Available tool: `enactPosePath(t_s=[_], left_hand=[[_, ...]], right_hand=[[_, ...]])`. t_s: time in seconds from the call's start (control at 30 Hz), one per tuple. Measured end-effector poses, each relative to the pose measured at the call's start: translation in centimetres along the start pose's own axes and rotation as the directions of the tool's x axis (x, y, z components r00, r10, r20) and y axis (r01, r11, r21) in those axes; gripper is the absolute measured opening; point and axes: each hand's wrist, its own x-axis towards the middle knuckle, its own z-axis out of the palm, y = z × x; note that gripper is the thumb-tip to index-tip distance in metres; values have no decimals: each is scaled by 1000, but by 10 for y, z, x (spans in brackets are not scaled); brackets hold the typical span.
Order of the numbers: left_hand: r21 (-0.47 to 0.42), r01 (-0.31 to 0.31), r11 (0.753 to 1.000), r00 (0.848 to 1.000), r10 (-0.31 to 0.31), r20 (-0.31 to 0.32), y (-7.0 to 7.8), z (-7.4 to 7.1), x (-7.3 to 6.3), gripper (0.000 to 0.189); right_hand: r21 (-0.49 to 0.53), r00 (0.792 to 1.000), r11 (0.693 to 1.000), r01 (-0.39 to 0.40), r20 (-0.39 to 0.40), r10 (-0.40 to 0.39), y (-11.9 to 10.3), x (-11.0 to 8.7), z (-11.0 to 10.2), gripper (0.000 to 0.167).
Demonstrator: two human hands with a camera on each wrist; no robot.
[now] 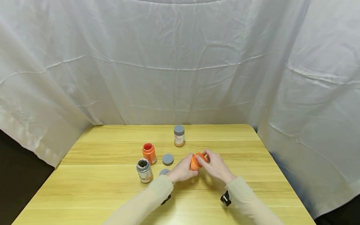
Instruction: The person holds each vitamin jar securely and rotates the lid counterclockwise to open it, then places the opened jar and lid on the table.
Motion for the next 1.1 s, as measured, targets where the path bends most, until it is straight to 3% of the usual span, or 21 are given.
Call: enactPosePath(t_s=[0.3, 0.53, 1.1], left_hand=[[53, -20, 998, 999, 22, -28, -2, 3, 1, 55], [47, -18, 999, 999, 19, -27, -1, 3, -1, 56], [18, -44, 999, 999, 44, -13, -4, 0, -2, 56]], right_hand=[[13, 992, 992, -125, -16, 125, -9, 2, 0, 36], [-6, 979, 979, -205, -11, 205, -13, 3, 0, 46], [15, 990, 994, -110, -82, 111, -7, 8, 14, 37]])
